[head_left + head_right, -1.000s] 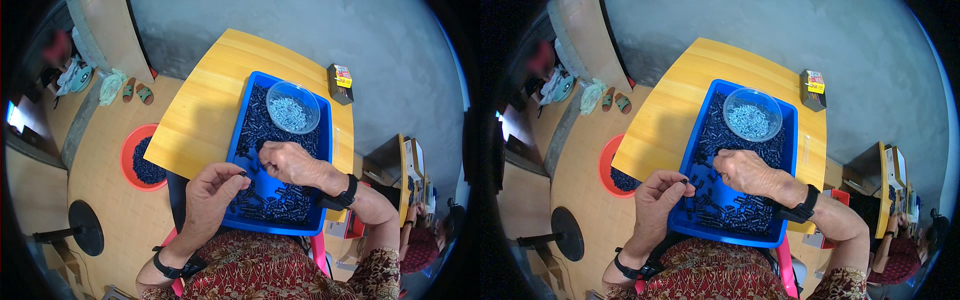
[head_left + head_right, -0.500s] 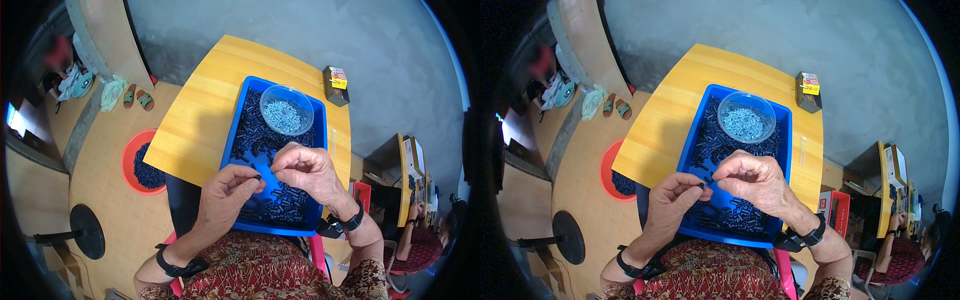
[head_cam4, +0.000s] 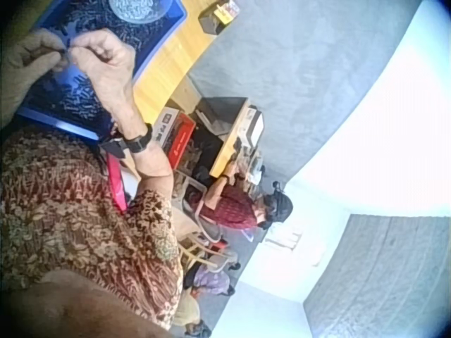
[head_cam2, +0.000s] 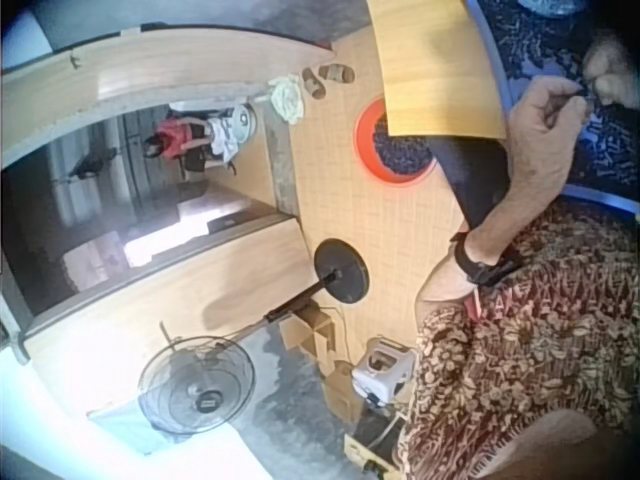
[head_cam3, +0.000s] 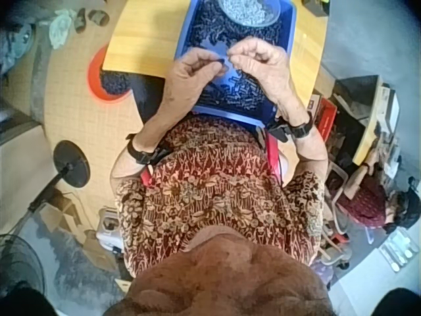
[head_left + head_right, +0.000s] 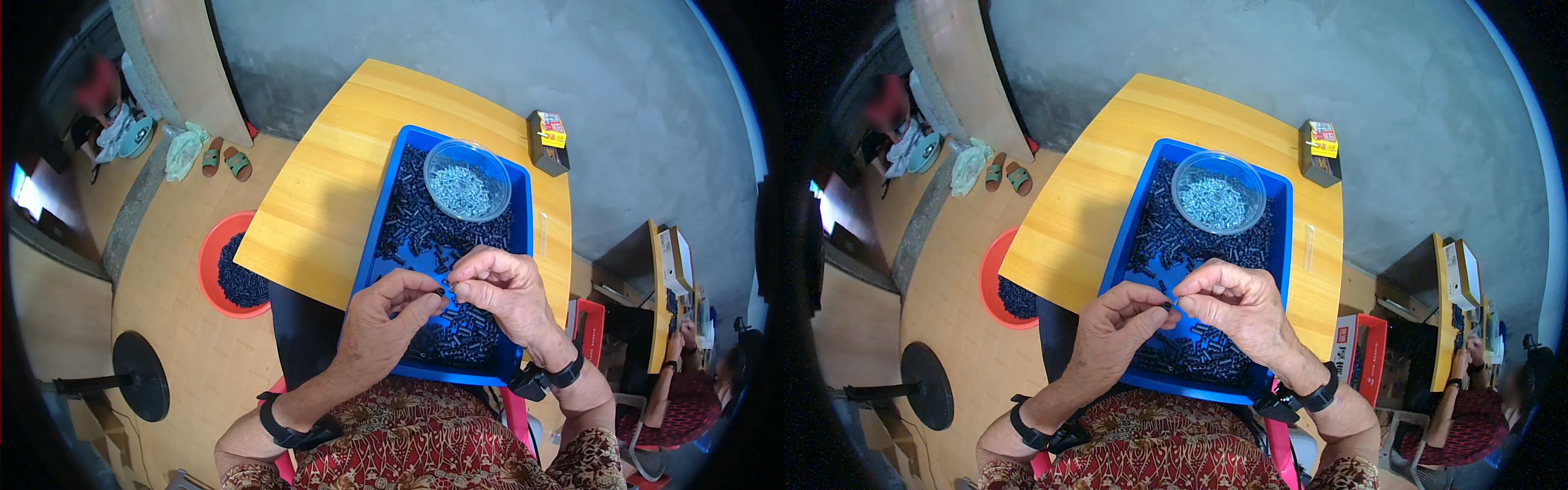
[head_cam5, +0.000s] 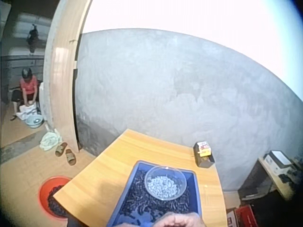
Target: Sorting small black and blue plastic parts into containers.
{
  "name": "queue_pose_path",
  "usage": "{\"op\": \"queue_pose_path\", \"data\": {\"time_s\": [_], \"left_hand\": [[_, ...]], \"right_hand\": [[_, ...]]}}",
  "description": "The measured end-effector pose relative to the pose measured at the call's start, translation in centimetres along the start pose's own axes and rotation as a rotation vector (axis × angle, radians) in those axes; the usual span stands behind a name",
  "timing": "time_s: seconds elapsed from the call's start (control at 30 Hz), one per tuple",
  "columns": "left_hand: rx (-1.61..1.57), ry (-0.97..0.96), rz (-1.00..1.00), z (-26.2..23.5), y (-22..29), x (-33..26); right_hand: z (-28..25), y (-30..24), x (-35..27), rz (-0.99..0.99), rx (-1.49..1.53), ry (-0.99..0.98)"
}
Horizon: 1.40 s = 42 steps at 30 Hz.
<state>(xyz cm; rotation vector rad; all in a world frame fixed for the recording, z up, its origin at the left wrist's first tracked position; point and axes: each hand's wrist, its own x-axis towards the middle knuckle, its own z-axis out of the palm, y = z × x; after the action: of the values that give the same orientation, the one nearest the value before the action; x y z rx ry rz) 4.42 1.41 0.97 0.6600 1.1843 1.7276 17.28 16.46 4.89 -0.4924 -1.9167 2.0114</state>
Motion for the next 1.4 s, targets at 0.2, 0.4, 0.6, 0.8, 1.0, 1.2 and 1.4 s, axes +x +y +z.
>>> {"op": "queue_pose_path", "data": {"time_s": [0.2,0.4,0.6,0.8,1.0,1.2,1.4], "left_hand": [[0.025,0.018,0.006,0.1,-0.2,0.0],[0.21,0.002,0.029,-0.3,-0.3,-0.1],[0.433,0.041,0.128,-0.3,0.0,-0.2],[0.287,0.011,0.031,-0.4,0.1,0.1],[0.087,-0.024,-0.063,-0.5,-0.3,0.3],[0.006,-0.04,-0.103,-0.6,-1.1,0.3],[-0.023,-0.035,-0.151,-1.0,-1.1,0.4]], "right_hand": [[0.9,-0.6,-0.1,-0.079,-0.116,-0.013],[1.1,-1.7,-0.1,-0.434,-0.783,-0.064],[1.7,-2.0,0.1,-0.54,-0.947,-0.126],[1.3,-1.7,-0.3,-0.445,-0.755,0.027],[1.3,-0.9,-0.5,-0.517,-0.832,0.005],[1.9,-0.2,-0.8,-0.543,-0.839,0.004],[2.0,-0.1,-0.5,-0.685,-1.029,-0.019]]}}
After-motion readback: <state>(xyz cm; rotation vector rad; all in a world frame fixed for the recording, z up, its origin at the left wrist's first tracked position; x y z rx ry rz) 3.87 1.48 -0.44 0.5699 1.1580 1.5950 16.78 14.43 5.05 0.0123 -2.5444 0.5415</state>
